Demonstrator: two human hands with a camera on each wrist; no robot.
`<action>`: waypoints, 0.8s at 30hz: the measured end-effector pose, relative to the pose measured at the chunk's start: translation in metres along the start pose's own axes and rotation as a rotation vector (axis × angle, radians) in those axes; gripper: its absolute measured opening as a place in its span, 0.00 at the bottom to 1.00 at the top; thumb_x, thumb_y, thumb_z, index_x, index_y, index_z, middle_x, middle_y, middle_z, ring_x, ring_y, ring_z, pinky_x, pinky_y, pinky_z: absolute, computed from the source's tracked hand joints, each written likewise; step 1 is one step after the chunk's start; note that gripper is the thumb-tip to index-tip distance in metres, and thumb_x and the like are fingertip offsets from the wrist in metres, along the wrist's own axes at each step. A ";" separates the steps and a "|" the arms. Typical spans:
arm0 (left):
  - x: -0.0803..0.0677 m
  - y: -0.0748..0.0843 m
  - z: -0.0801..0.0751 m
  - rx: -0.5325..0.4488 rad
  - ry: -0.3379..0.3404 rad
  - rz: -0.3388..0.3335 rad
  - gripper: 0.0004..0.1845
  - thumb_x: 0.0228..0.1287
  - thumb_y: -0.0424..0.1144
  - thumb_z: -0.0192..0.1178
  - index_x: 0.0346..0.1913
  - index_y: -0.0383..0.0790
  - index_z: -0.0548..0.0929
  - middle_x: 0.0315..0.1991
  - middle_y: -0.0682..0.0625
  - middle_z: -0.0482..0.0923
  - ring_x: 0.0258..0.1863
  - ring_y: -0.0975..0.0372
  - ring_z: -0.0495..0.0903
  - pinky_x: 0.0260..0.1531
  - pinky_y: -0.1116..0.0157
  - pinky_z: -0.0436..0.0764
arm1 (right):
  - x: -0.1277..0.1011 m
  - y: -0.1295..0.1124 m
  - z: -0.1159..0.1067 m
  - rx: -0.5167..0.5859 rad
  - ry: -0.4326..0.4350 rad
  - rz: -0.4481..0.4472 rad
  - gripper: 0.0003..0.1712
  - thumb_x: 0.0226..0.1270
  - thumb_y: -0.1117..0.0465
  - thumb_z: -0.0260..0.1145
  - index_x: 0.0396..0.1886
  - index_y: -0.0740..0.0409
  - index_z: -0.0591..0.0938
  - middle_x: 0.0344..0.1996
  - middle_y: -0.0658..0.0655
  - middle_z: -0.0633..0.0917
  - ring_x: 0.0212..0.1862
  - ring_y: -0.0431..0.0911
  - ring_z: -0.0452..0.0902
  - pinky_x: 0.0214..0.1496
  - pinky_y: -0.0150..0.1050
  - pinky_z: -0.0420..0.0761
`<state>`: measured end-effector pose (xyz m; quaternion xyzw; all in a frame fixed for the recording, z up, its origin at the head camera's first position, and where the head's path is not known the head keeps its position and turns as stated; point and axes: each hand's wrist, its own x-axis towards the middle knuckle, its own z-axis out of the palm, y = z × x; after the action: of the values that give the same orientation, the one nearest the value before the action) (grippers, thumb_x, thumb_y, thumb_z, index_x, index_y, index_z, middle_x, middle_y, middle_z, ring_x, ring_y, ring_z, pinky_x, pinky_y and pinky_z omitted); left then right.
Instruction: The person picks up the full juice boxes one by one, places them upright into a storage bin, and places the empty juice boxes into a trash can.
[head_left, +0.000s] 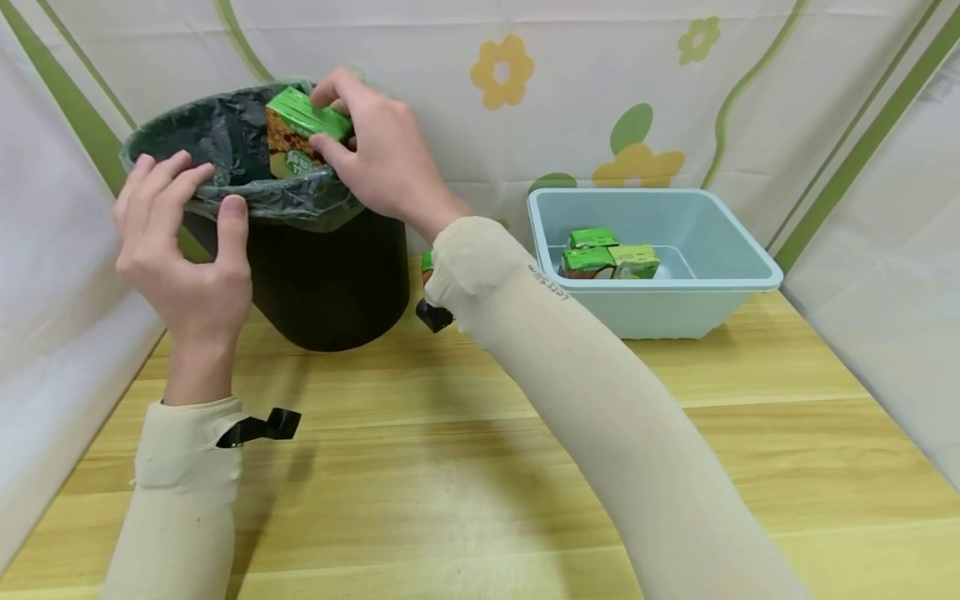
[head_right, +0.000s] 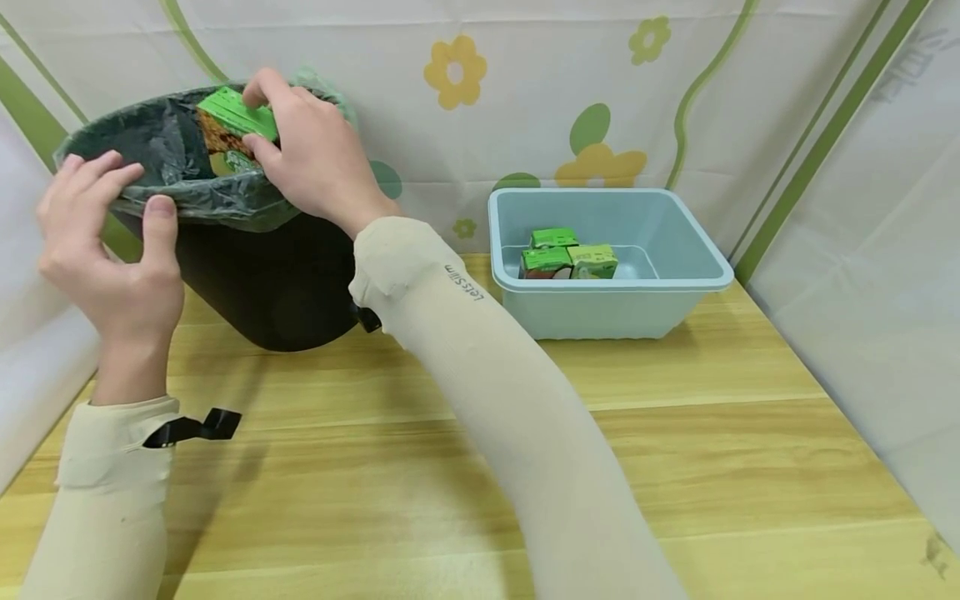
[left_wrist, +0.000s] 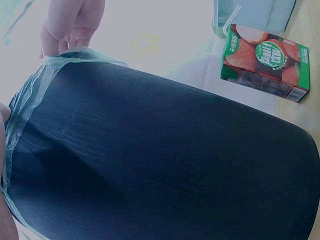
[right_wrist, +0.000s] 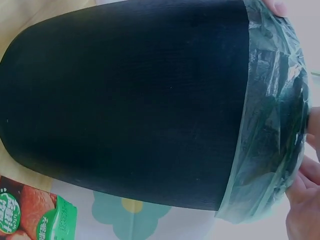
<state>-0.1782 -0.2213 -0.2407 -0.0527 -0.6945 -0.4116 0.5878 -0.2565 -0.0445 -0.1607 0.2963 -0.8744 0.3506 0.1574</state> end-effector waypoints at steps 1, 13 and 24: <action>0.000 0.000 0.000 -0.001 0.000 -0.001 0.23 0.63 0.49 0.64 0.51 0.34 0.93 0.59 0.46 0.89 0.72 0.64 0.76 0.80 0.64 0.63 | 0.000 0.000 0.000 -0.006 -0.007 0.006 0.22 0.80 0.50 0.65 0.68 0.46 0.77 0.69 0.49 0.82 0.66 0.40 0.80 0.64 0.28 0.77; 0.000 -0.001 -0.003 0.002 0.000 0.001 0.22 0.63 0.49 0.64 0.51 0.35 0.93 0.59 0.47 0.89 0.72 0.64 0.77 0.80 0.63 0.63 | 0.001 -0.002 0.000 -0.051 -0.044 0.012 0.18 0.80 0.48 0.65 0.63 0.46 0.81 0.60 0.43 0.86 0.55 0.37 0.81 0.58 0.25 0.77; 0.001 0.000 -0.003 0.009 0.002 0.005 0.22 0.63 0.49 0.64 0.51 0.37 0.93 0.59 0.47 0.89 0.71 0.64 0.77 0.80 0.64 0.63 | -0.001 -0.001 -0.002 -0.052 -0.051 0.001 0.16 0.80 0.46 0.65 0.59 0.47 0.82 0.52 0.45 0.87 0.47 0.37 0.77 0.52 0.26 0.75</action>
<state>-0.1764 -0.2231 -0.2402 -0.0512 -0.6957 -0.4071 0.5896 -0.2545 -0.0435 -0.1595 0.3006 -0.8870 0.3200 0.1428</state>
